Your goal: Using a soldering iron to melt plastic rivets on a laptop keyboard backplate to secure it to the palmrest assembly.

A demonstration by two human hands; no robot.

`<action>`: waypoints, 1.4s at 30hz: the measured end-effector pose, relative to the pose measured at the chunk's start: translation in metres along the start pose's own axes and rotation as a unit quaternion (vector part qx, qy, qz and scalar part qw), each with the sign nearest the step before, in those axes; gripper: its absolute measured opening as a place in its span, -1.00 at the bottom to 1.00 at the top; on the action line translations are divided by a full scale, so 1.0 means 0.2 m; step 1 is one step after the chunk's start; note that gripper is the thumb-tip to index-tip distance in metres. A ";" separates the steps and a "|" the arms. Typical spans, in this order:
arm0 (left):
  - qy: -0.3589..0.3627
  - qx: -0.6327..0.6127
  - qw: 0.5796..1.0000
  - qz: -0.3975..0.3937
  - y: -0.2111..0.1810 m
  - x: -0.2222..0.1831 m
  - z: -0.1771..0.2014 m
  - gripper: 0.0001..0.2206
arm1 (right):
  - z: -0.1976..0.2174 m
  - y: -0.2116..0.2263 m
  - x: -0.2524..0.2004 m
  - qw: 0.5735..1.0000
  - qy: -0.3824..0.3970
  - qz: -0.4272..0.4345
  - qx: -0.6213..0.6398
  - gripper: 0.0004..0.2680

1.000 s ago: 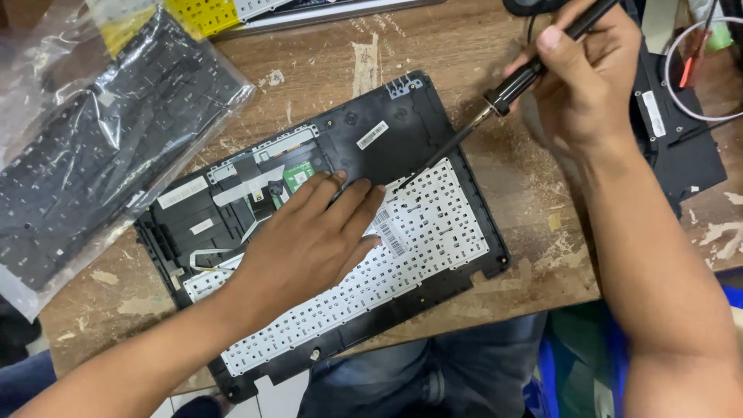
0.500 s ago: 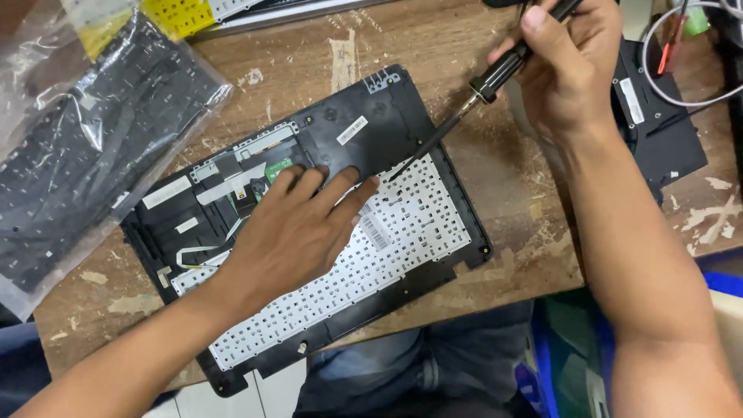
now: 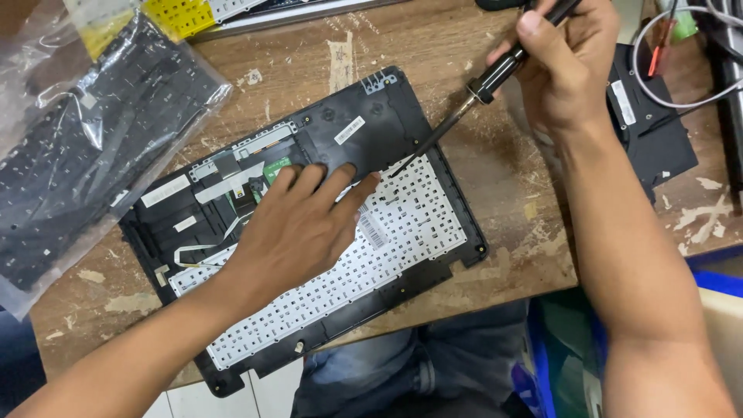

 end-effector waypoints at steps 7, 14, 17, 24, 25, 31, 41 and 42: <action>-0.005 -0.027 1.000 0.014 -0.02 -0.01 -0.02 -0.59 | 0.01 -0.01 -0.01 1.000 0.013 -0.010 -0.003 -0.85; -0.030 -0.018 0.999 0.001 -0.03 -0.01 0.01 -0.66 | -0.04 0.01 0.00 1.000 -0.001 -0.009 0.013 -0.85; -0.031 -0.032 0.999 0.008 -0.03 -0.01 0.01 -0.66 | -0.05 0.01 -0.01 1.000 -0.001 -0.016 0.022 -0.86; -0.015 -0.032 0.999 -0.001 -0.03 -0.03 -0.01 -0.67 | -0.08 0.00 -0.01 0.999 0.021 -0.021 0.014 -0.85; -0.015 -0.032 0.999 -0.001 -0.03 -0.03 -0.01 -0.67 | -0.08 0.00 -0.01 0.999 0.021 -0.022 0.014 -0.85; -0.004 -0.021 1.000 -0.013 -0.04 -0.03 0.00 -0.65 | -0.10 0.00 -0.01 0.999 0.010 -0.032 0.041 -0.85; -0.073 -0.158 0.985 0.020 0.11 -0.13 0.05 -0.65 | -0.01 -0.06 -0.02 0.999 0.012 -0.004 -0.041 -0.81; -0.086 -0.197 0.976 0.031 0.17 -0.15 0.08 -0.66 | 0.01 -0.07 -0.02 0.998 -0.010 -0.002 -0.063 -0.78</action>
Point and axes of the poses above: each hand's wrist, its own x-axis towards the middle knuckle, its own z-axis out of the back of the hand, y = z × x, the point moved 5 cm from there along x, towards the middle knuckle, and after that the axes turned 1 degree about x, right-handed, at the moved point
